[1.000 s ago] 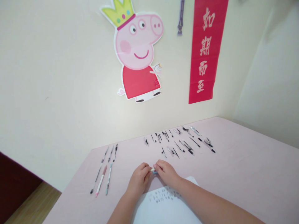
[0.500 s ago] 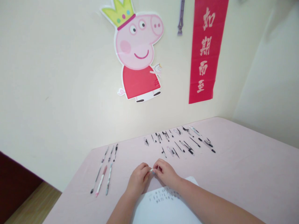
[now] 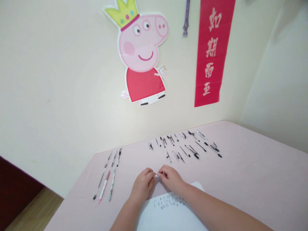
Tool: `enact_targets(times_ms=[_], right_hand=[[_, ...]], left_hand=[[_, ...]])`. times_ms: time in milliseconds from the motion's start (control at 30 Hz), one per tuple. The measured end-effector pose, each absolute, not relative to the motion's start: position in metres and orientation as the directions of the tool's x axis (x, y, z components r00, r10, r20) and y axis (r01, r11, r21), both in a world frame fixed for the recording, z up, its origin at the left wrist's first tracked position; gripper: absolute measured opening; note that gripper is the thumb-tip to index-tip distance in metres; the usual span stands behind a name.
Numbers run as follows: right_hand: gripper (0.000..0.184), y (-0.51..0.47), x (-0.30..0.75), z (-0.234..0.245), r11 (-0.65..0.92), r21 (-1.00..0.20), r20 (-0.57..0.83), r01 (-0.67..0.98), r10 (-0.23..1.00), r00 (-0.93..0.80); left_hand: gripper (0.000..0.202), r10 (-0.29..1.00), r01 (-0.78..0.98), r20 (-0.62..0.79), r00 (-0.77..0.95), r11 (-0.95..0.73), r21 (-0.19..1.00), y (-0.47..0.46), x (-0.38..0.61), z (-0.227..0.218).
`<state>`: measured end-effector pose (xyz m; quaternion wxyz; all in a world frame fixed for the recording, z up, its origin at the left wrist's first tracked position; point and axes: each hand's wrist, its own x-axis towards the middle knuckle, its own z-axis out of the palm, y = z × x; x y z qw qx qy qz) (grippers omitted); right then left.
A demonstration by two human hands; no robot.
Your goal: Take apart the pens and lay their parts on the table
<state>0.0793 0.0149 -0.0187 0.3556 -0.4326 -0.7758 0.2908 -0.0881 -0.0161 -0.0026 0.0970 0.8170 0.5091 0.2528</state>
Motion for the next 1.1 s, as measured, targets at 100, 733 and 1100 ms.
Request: enact_targets(times_ms=[100, 733, 1100], right_hand=[[0.008, 0.0157, 0.0788, -0.021, 0.453, -0.773, 0.315, 0.444, 0.881, -0.352], [0.01, 0.0203, 0.0806, -0.025, 0.332, -0.816, 0.258, 0.474, 0.942, -0.216], [0.011, 0.014, 0.0807, -0.0192, 0.389, -0.673, 0.244, 0.629, 0.92, -0.307]], left_hand=[[0.021, 0.885, 0.784, 0.311, 0.347, -0.456, 0.421, -0.0158, -0.0891, -0.0027], [0.022, 0.916, 0.788, 0.334, 0.22, -0.369, 0.492, -0.0123, -0.0951, -0.0052], [0.022, 0.912, 0.785, 0.342, 0.228, -0.38, 0.489, -0.0135, -0.0923, -0.0015]])
